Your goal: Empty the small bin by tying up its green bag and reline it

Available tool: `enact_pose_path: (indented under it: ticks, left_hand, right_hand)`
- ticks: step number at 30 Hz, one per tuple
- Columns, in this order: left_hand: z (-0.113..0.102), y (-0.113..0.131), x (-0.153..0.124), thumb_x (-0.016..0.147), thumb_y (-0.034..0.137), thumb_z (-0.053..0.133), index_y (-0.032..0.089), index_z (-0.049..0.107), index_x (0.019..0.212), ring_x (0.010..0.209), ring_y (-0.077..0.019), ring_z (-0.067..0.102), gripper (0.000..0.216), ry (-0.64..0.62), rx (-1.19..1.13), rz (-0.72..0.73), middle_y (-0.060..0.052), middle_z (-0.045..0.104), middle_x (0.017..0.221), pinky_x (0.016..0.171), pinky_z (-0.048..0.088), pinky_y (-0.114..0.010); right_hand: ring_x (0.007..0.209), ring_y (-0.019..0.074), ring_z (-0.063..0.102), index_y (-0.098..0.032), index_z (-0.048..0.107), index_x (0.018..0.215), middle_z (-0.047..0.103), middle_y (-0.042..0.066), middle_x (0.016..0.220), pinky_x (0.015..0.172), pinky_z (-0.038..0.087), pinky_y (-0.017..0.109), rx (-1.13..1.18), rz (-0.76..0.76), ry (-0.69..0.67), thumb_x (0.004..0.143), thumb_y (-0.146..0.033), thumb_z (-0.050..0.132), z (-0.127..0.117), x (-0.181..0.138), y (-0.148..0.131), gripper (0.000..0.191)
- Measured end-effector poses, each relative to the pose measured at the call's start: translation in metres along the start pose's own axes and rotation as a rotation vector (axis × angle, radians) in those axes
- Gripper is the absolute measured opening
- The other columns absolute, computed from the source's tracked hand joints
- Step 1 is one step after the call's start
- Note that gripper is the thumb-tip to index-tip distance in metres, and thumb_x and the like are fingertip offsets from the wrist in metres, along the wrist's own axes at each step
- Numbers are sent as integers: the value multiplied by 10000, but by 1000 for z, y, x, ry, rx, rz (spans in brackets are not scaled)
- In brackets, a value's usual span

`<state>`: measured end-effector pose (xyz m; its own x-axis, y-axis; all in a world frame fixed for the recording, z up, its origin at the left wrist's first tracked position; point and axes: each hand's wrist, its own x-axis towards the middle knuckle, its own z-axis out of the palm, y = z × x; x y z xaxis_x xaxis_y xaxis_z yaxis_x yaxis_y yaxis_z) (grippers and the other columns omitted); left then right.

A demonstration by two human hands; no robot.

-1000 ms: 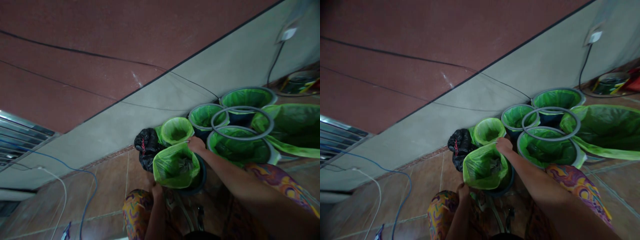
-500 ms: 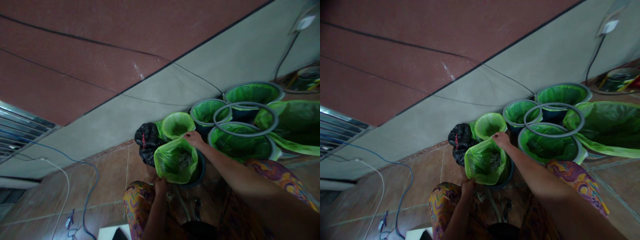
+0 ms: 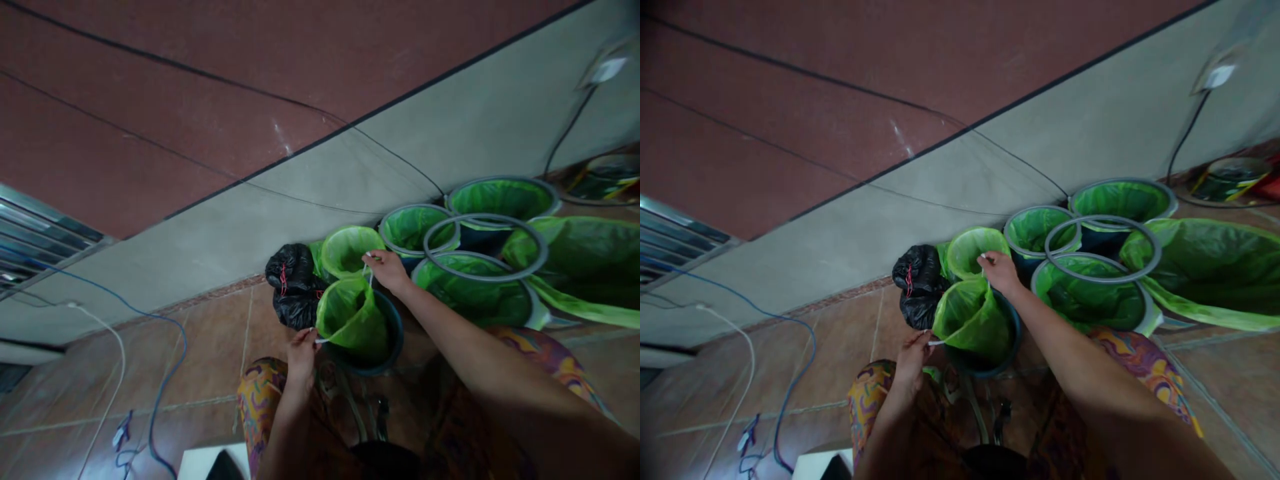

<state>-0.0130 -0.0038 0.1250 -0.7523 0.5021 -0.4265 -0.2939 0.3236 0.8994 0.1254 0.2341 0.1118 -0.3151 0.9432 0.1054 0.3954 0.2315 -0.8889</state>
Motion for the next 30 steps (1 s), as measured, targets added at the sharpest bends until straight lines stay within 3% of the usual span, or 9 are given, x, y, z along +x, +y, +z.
enact_pose_path:
  ticks: [5,8,11,15,19,21,23,27,30]
  left_hand:
    - [10,22,-6,630,344,736,149,719,689,545,-94,509,205,-148,128,154,12,609,588,566,398,-219]
    - [14,33,-3,641,294,706,153,695,621,496,-81,462,142,-70,163,139,30,553,516,523,357,-213]
    - [20,39,0,650,283,682,153,706,655,490,-81,466,132,-87,149,187,26,574,530,500,337,-207]
    - [33,38,4,634,292,678,165,635,568,408,-65,379,149,-100,81,90,57,469,429,439,265,-205]
    - [43,36,3,624,304,695,159,659,590,446,-74,424,153,-92,107,113,44,507,465,457,296,-201]
    - [43,36,1,618,287,691,155,659,590,469,-78,445,139,-95,104,109,34,531,495,470,313,-201]
    - [38,38,-2,608,281,692,153,651,589,471,-76,443,136,-103,65,78,35,527,506,470,313,-202]
    - [18,43,-10,588,301,730,149,650,631,500,-60,440,177,-155,-146,63,50,508,543,500,337,-192]
    - [5,45,-13,591,318,768,146,629,639,532,-52,452,226,-200,-262,98,46,524,587,529,356,-185]
  right_hand:
    - [754,164,602,-161,695,805,711,46,847,719,460,270,196,-105,-148,843,-425,544,3,-9,-3,307]
    - [694,157,574,-164,672,755,680,32,733,670,449,264,240,-32,-288,855,-478,509,8,-18,-5,368]
    - [679,149,560,-167,658,738,652,14,693,672,449,262,273,-100,-489,841,-476,528,15,-31,-10,350]
    - [750,160,600,-170,685,942,677,-2,805,734,479,281,395,-174,-764,763,-393,633,30,-56,-20,290]
    - [820,171,626,-193,676,1037,698,2,903,773,493,285,386,-227,-928,738,-329,691,51,-79,-21,329]
    - [808,170,633,-186,682,990,706,10,879,767,489,279,301,-244,-965,806,-329,639,59,-86,-16,236]
    - [780,173,639,-184,692,905,712,24,827,750,477,273,76,-271,-947,874,-314,565,63,-90,-7,185]
    - [771,209,655,-186,704,813,722,75,794,720,448,289,-410,-378,-854,921,-289,496,64,-90,15,256]
    - [775,214,665,-185,706,817,731,92,815,699,435,289,-475,-405,-851,935,-277,462,64,-88,26,287]
